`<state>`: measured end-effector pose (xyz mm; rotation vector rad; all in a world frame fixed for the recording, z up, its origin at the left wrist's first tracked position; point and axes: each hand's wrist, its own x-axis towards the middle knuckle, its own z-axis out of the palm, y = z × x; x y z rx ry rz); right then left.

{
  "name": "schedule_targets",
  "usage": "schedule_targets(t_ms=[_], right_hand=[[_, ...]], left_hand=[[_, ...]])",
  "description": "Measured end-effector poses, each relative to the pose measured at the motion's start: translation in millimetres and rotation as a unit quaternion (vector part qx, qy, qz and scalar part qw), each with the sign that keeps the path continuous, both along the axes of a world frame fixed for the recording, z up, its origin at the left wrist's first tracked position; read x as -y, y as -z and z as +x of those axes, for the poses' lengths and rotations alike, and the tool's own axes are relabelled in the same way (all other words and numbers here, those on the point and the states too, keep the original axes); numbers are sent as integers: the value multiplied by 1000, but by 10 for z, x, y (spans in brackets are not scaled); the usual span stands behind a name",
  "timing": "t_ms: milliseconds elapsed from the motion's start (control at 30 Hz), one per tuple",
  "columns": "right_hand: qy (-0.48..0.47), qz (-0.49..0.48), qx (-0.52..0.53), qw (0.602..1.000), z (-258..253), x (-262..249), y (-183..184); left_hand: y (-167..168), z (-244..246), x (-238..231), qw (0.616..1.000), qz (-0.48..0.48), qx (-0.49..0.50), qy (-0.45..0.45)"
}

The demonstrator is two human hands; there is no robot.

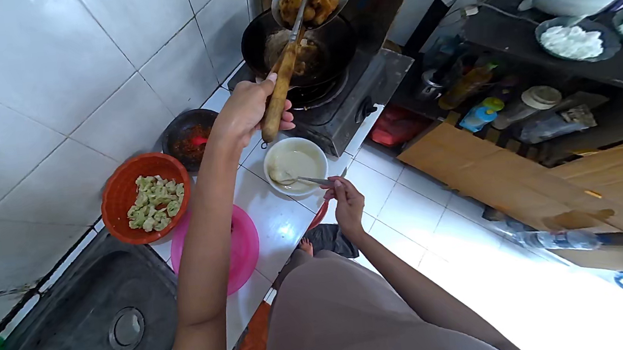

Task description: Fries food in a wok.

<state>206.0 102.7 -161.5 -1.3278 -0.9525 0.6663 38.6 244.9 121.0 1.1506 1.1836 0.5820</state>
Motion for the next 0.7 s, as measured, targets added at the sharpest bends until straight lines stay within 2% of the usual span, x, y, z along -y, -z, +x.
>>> schedule_targets(t_ms=[233,500,700], right_hand=[[-32,107,204,973,-12,276,188],[-37,138,283,948,-44,328,170],[-37,137,293,946,-58,328,160]], left_hand=[[-2,-4,-17,1000,7,-5,-4],[-10,21,-21,1000,-1,4,5],[-19,33,-17,1000,5,0,9]])
